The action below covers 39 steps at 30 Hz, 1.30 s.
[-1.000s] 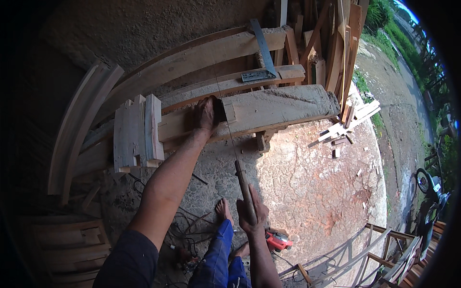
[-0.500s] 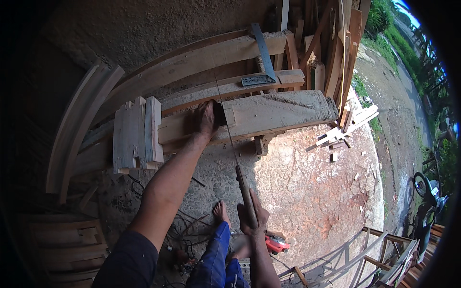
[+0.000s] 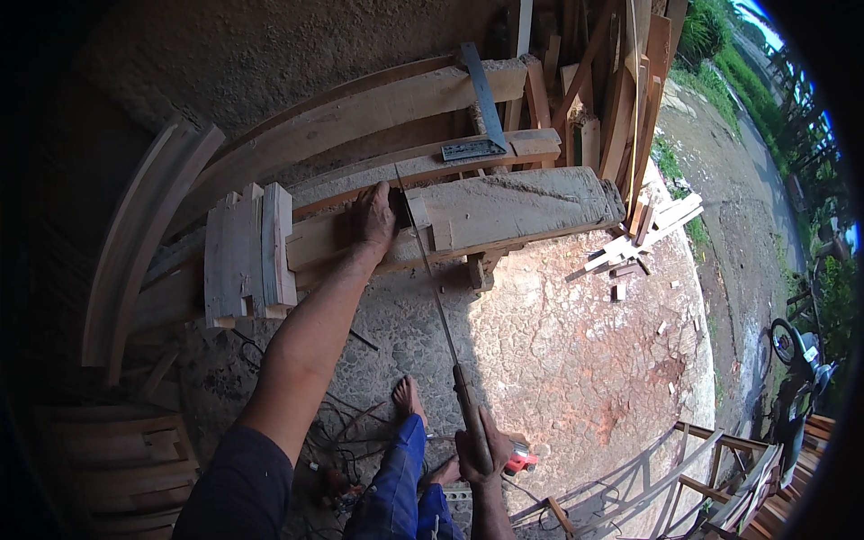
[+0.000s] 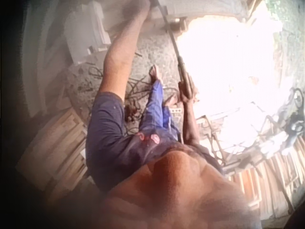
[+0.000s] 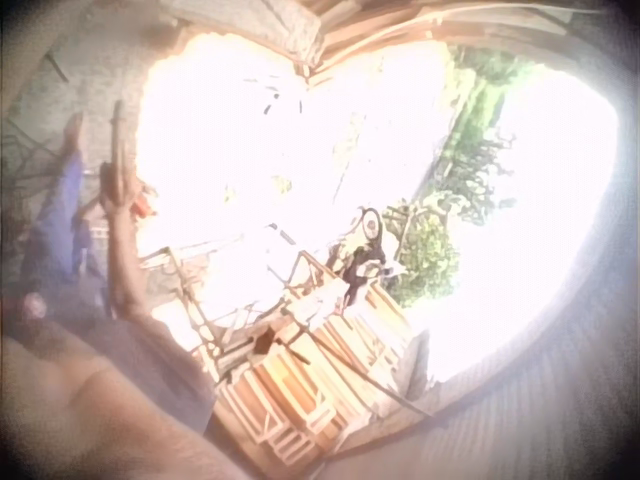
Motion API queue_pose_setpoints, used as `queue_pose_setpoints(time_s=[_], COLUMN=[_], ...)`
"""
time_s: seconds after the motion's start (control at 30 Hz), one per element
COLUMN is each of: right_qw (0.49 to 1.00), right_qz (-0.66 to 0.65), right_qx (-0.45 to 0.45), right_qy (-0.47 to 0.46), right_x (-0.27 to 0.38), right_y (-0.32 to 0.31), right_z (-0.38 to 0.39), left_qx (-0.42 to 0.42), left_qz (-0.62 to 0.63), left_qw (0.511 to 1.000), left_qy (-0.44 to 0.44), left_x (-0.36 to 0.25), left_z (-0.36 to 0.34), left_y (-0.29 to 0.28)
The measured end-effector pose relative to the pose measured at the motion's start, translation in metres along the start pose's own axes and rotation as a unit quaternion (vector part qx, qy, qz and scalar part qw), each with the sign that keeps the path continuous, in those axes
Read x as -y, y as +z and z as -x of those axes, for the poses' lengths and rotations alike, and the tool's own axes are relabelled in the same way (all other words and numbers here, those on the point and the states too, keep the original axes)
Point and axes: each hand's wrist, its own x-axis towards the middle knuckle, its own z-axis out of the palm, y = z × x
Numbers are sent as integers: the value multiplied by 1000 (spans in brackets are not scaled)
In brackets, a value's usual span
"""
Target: The person picks up a long wooden plank, walks through a cluttered workshop, and sits on the floor. They then use a hand saw to cut a small wooden piece placed on a workbench, repeating the sawing motion multiple times.
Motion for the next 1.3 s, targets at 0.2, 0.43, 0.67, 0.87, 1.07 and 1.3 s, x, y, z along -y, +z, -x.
queue_pose_setpoints(time_s=[0.2, 0.43, 0.67, 0.87, 1.07, 1.3], right_qw=[993, 998, 1000, 995, 993, 996], right_qz=[-90, -44, -21, -97, -99, -64], right_qx=[-58, 2, 14, 17, -10, 5], right_qy=[-46, -45, -14, -12, -59, -59], right_x=[28, 33, 31, 69, 91, 83], right_y=[-23, -26, -21, -5, 2, -11], right_z=[-1, -58, -52, -51, -85, -39], left_qx=[-6, -2, 28, 43, -2, 7], left_qz=[-1, 27, 19, 14, 38, 58], left_qw=[1000, 1000, 999, 998, 998, 998], left_qy=[-9, 13, 29, 32, 47, 38], left_x=[3, 10, 8, 9, 1, -1], left_z=[1, -5, 2, 4, 10, 8], left_y=[0, -3, -5, -7, -3, -15])
